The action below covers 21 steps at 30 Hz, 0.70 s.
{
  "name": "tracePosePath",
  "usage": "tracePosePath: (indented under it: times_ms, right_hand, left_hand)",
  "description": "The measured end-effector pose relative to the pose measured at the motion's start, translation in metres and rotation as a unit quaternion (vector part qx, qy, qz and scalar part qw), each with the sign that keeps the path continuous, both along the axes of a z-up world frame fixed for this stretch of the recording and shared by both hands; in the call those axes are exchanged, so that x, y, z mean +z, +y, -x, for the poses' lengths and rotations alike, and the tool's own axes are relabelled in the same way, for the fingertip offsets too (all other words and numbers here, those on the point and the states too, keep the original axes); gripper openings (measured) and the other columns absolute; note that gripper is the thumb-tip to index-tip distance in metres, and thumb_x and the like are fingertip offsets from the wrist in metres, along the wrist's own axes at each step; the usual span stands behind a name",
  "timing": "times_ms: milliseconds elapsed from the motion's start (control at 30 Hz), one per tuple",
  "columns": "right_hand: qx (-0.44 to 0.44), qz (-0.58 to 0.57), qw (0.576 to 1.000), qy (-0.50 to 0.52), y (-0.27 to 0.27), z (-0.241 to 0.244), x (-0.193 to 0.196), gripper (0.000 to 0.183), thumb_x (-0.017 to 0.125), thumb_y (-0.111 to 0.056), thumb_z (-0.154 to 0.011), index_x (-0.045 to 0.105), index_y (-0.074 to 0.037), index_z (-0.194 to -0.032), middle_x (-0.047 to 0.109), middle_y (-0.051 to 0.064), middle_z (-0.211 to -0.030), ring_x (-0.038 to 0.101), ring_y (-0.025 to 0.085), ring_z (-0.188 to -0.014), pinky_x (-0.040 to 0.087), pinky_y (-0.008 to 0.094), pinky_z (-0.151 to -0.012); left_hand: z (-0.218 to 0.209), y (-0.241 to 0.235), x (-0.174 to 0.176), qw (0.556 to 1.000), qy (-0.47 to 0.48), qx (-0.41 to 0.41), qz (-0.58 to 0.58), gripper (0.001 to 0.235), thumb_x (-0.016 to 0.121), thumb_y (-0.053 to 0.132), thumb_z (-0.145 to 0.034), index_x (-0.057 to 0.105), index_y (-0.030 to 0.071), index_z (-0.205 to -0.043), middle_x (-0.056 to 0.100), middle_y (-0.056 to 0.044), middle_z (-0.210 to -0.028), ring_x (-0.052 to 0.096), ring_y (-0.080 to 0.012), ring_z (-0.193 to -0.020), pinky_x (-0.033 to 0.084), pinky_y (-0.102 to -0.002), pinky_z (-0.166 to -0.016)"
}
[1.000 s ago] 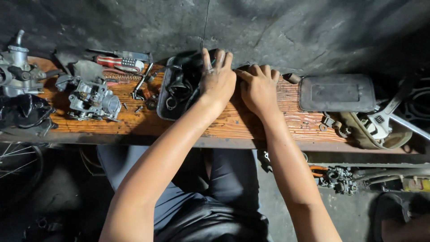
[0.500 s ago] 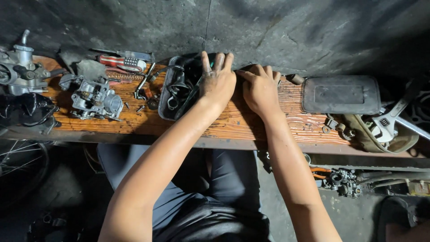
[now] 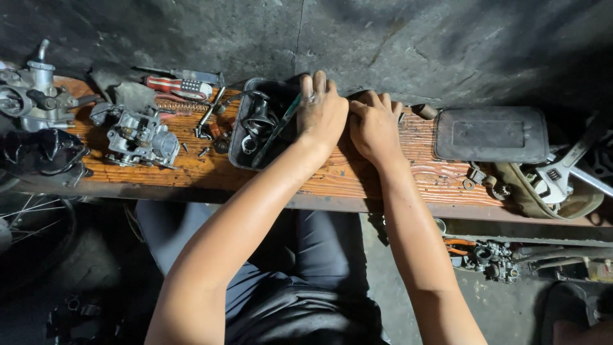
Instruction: The person cleans a carburetor part with a cloth, then uses a toothbrush to scrub small components in a tray. They wipe the parts again and reassemble the carburetor using a screwdriver.
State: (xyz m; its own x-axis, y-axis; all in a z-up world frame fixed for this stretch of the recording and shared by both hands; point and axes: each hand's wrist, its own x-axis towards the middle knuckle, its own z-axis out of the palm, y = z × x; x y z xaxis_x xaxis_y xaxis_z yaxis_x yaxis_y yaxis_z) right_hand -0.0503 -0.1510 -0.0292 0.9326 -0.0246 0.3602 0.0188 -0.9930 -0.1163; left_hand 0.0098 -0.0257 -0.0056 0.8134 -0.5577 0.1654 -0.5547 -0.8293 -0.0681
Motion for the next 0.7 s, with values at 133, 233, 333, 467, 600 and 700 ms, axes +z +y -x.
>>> tracePosePath:
  times_ms: [133, 233, 333, 467, 600, 700]
  right_hand:
    - [0.005, -0.009, 1.000, -0.003, 0.001, 0.002, 0.003, 0.015, 0.063, -0.027, -0.089, 0.073, -0.025, -0.100, 0.055, 0.002, -0.101, 0.051, 0.025, -0.102, 0.036, 0.043, -0.086]
    - [0.005, -0.017, 1.000, 0.002, 0.000, 0.002, 0.003, 0.014, 0.065, -0.027, -0.089, 0.073, -0.024, -0.099, 0.056, 0.001, -0.102, 0.051, 0.026, -0.103, 0.037, 0.043, -0.086]
    - [0.005, -0.029, 1.000, 0.005, 0.002, 0.003, 0.006, 0.013, 0.063, -0.026, -0.090, 0.073, -0.023, -0.098, 0.056, 0.002, -0.102, 0.052, 0.026, -0.102, 0.037, 0.043, -0.086]
    - [0.012, -0.044, 0.999, 0.008, 0.004, 0.004, 0.009, 0.013, 0.063, -0.026, -0.089, 0.070, -0.020, -0.097, 0.057, 0.003, -0.100, 0.053, 0.027, -0.101, 0.038, 0.044, -0.086]
    - [0.015, -0.055, 0.998, 0.005, 0.008, 0.006, 0.015, 0.011, 0.062, -0.028, -0.093, 0.069, -0.019, -0.094, 0.058, 0.004, -0.099, 0.054, 0.029, -0.100, 0.039, 0.044, -0.086]
    - [0.019, -0.061, 0.998, 0.005, 0.006, 0.004, 0.011, 0.010, 0.063, -0.029, -0.093, 0.067, -0.020, -0.092, 0.057, 0.003, -0.098, 0.054, 0.028, -0.102, 0.038, 0.043, -0.087]
  left_hand:
    - [-0.001, -0.006, -0.005, 1.000, 0.004, 0.004, 0.030, 0.034, 0.045, 0.012, -0.096, 0.080, 0.010, -0.093, 0.068, -0.013, -0.099, 0.045, -0.0356, -0.118, 0.025, -0.057, -0.100]
    - [-0.003, -0.012, -0.011, 0.996, 0.018, 0.006, 0.090, 0.033, 0.048, 0.016, -0.095, 0.080, 0.008, -0.090, 0.070, -0.016, -0.093, 0.046, -0.0366, -0.119, 0.031, -0.056, -0.101]
    - [-0.006, -0.012, -0.015, 0.997, -0.027, -0.016, 0.068, 0.031, 0.050, 0.010, -0.093, 0.080, 0.008, -0.087, 0.072, -0.017, -0.092, 0.050, -0.0380, -0.114, 0.029, -0.055, -0.097]
    - [-0.010, -0.012, -0.017, 0.998, 0.007, -0.021, 0.067, 0.031, 0.048, 0.002, -0.092, 0.078, 0.003, -0.088, 0.069, -0.021, -0.096, 0.052, -0.0399, -0.112, 0.025, -0.058, -0.101]
    - [-0.017, -0.017, -0.028, 0.999, -0.003, -0.007, 0.041, 0.030, 0.049, 0.004, -0.093, 0.078, 0.006, -0.090, 0.071, -0.021, -0.093, 0.057, -0.0396, -0.106, 0.025, -0.060, -0.099]
    - [-0.019, -0.019, -0.031, 0.999, 0.005, -0.015, 0.041, 0.030, 0.049, 0.003, -0.093, 0.078, 0.006, -0.088, 0.073, -0.020, -0.092, 0.061, -0.0377, -0.101, 0.025, -0.061, -0.100]
